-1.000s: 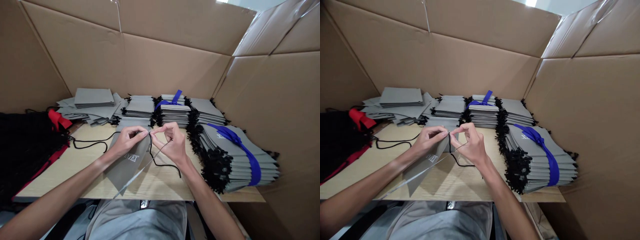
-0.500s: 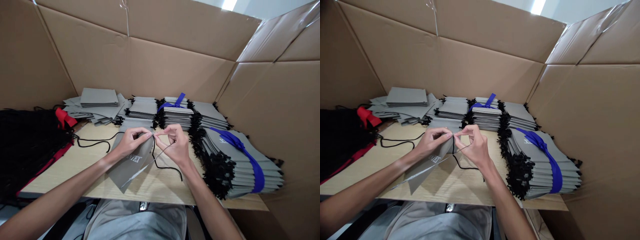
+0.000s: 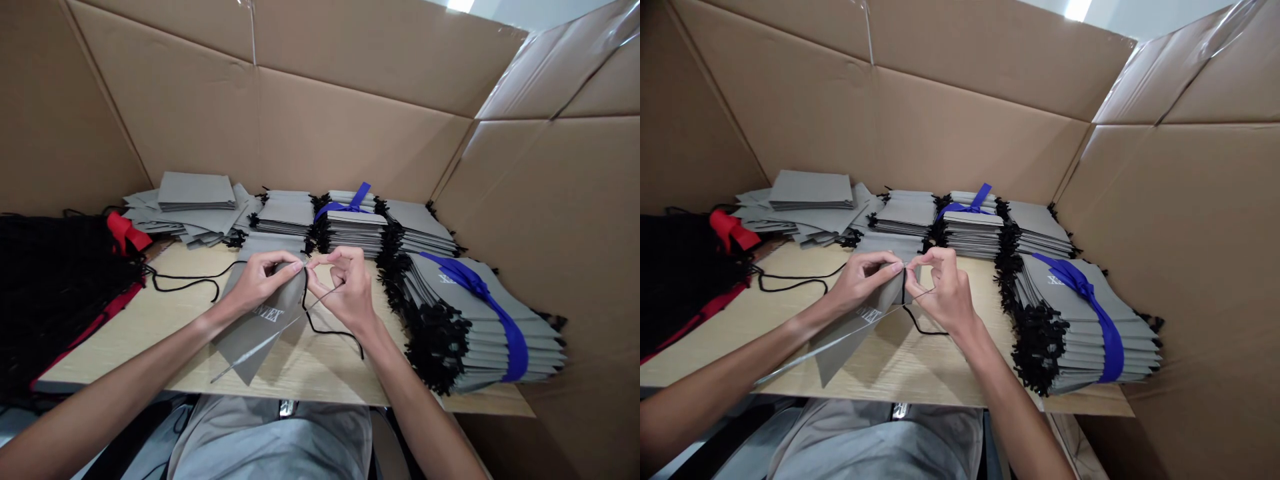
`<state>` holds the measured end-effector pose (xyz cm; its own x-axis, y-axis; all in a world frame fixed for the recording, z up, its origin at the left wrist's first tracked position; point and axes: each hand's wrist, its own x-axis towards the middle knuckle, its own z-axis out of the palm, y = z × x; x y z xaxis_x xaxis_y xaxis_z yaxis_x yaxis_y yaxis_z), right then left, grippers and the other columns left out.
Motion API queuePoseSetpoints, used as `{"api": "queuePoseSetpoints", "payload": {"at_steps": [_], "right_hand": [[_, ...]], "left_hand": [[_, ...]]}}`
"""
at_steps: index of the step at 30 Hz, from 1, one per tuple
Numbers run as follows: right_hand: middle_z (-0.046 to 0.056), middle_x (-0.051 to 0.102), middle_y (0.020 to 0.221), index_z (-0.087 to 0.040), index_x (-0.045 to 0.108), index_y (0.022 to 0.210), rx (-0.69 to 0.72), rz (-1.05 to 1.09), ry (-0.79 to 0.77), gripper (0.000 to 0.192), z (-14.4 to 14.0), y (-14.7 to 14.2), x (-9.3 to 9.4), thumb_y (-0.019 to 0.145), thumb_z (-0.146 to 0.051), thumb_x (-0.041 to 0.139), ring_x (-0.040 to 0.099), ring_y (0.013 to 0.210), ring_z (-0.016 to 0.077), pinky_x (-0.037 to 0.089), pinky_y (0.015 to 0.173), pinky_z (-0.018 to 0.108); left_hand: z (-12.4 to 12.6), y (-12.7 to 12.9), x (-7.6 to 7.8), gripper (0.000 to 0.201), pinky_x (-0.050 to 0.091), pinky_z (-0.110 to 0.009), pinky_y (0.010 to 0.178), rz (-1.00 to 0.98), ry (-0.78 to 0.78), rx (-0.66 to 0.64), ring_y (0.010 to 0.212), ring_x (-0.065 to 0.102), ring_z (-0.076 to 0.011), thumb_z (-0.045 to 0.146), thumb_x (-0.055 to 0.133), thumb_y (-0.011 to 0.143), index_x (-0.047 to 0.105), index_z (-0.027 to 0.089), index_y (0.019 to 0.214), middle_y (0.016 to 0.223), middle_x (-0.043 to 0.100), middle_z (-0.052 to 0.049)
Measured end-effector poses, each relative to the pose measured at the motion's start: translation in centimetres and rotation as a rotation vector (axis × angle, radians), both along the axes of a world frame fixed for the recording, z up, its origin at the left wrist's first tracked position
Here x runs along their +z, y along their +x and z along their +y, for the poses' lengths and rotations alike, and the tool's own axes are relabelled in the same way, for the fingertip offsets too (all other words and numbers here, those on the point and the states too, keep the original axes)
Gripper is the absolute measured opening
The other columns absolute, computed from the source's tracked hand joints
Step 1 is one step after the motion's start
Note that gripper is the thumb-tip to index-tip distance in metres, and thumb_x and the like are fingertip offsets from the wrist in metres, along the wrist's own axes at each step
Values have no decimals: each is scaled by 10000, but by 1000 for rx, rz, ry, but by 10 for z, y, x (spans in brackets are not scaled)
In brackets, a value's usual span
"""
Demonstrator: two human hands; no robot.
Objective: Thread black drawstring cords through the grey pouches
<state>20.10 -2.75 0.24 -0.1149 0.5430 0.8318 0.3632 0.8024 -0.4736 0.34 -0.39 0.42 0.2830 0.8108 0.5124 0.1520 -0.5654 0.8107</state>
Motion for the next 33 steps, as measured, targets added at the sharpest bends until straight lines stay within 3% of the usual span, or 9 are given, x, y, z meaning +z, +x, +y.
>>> {"api": "queuePoseSetpoints", "payload": {"at_steps": [8, 14, 22, 33], "right_hand": [[-7, 806, 983, -277, 409, 1150, -24, -54, 61, 334, 2, 2, -3, 978, -182, 679, 378, 448, 55, 291, 422, 199], [25, 835, 996, -280, 439, 1177, -76, -110, 154, 295, 3, 4, -6, 1028, -222, 687, 625, 540, 110, 455, 468, 231], [18, 857, 961, -286, 510, 1203, -131, -168, 348, 311, 6, 6, -9, 1020, -173, 734, 794, 697, 165, 589, 563, 262], [14, 842, 921, -266, 605, 1183, -151, -285, 382, 234, 9, 13, -10, 1014, -156, 724, 809, 700, 183, 617, 663, 273]], "left_hand": [[0, 0, 3, 376, 514, -278, 682, -2, -23, -22, 733, 671, -195, 529, 725, 956, 778, 189, 803, 783, 764, -36], [-1, -1, 3, 381, 511, -272, 667, -24, -93, -43, 746, 664, -196, 539, 730, 942, 775, 190, 797, 783, 760, -36], [0, -1, 4, 366, 508, -279, 687, -17, -81, -48, 726, 656, -187, 506, 724, 944, 762, 189, 764, 741, 736, -23], [2, -3, 5, 362, 526, -296, 721, 62, -13, -7, 743, 680, -206, 506, 714, 937, 777, 190, 773, 754, 772, -38]]}}
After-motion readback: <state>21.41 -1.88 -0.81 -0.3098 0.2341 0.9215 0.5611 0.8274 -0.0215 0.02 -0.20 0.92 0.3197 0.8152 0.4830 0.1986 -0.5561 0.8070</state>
